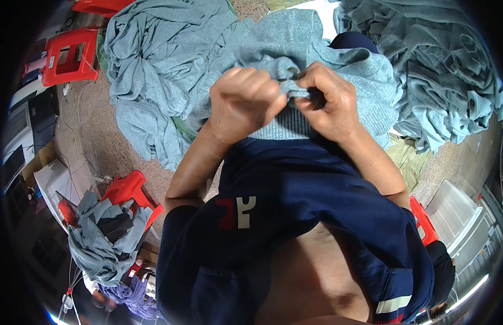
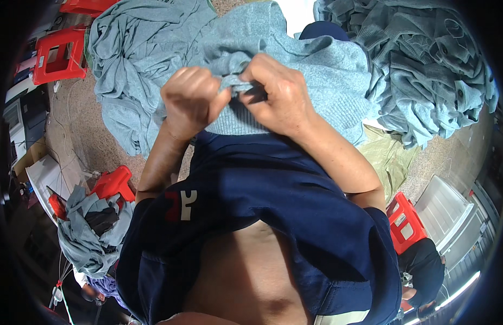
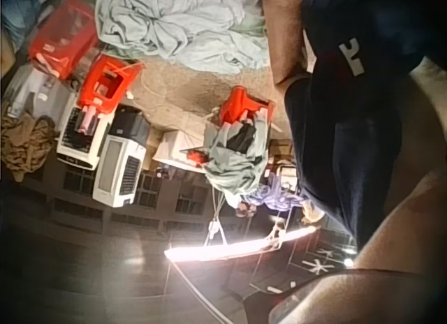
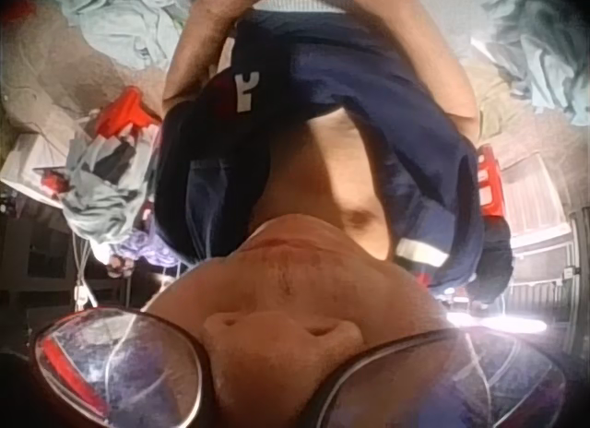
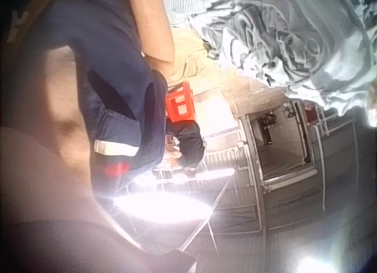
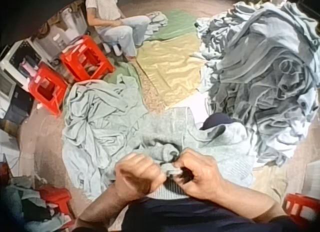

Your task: Inspecting and buttoning light blue polo shirts in a textile manufacturing setting.

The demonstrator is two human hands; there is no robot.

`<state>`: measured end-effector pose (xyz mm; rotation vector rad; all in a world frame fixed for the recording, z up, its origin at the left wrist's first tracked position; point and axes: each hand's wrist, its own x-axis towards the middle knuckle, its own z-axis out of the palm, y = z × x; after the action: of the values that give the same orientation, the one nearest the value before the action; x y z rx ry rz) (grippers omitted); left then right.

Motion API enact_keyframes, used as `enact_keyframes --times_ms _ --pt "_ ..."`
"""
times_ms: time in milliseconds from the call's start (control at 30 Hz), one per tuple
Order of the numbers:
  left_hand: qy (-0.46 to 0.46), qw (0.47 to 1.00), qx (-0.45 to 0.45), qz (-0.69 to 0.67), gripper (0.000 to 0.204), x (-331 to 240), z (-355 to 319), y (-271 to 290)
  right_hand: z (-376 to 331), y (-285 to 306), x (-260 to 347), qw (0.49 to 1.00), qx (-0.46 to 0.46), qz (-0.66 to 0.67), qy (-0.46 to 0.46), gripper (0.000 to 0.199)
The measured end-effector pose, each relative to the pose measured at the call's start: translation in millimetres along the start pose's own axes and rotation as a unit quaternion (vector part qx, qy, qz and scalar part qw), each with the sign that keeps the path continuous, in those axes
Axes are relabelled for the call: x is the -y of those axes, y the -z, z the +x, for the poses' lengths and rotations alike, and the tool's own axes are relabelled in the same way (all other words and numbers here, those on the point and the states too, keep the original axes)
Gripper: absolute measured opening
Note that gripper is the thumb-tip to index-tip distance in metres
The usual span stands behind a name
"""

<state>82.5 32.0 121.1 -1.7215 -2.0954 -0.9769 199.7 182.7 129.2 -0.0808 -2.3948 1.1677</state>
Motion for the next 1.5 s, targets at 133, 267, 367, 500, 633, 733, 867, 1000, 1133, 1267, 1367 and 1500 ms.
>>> enact_keyframes --times_ms 133,267,367,500,633,733,867,1000,1133,1267,1367,1500 --pt "0.145 0.975 0.148 -0.078 0.023 21 -18 15 -4 36 -8 0.974 0.144 -0.106 -0.142 0.026" --pt "0.287 0.885 0.192 -0.311 0.011 46 -48 40 -26 59 -30 0.974 0.154 -0.049 -0.157 0.031" --pt "0.415 0.823 0.249 -0.297 0.012 51 -55 66 -31 66 -29 0.971 0.127 0.026 -0.200 0.033" --pt "0.414 0.783 0.214 -0.412 0.022 57 -52 78 -27 69 -26 0.994 0.075 0.045 -0.064 0.032" --pt "0.437 0.667 0.128 -0.590 0.019 41 -35 76 -28 74 -24 0.999 0.038 0.023 -0.010 0.025" --pt "0.449 0.660 0.138 -0.586 0.009 15 -5 63 -15 68 -11 0.988 0.009 -0.035 0.152 0.016" --pt "0.412 0.706 0.170 -0.550 0.014 -20 30 35 3 31 8 0.963 -0.043 -0.050 0.262 0.010" --pt "0.390 0.763 0.179 -0.484 0.022 -22 35 29 -2 19 -3 0.961 -0.094 -0.075 0.250 0.018" --pt "0.225 0.883 0.147 -0.384 0.031 -18 26 27 -1 13 0 0.975 -0.050 -0.035 0.216 0.018" --pt "0.212 0.904 0.157 -0.338 0.034 -14 28 32 2 9 15 0.997 -0.029 0.058 0.037 0.028" --pt "0.205 0.923 0.148 -0.292 0.033 -13 28 34 4 8 8 0.997 0.053 0.043 -0.030 0.030" --pt "0.200 0.929 0.154 -0.271 0.029 -5 19 27 4 4 4 0.999 0.007 0.047 0.007 0.028"
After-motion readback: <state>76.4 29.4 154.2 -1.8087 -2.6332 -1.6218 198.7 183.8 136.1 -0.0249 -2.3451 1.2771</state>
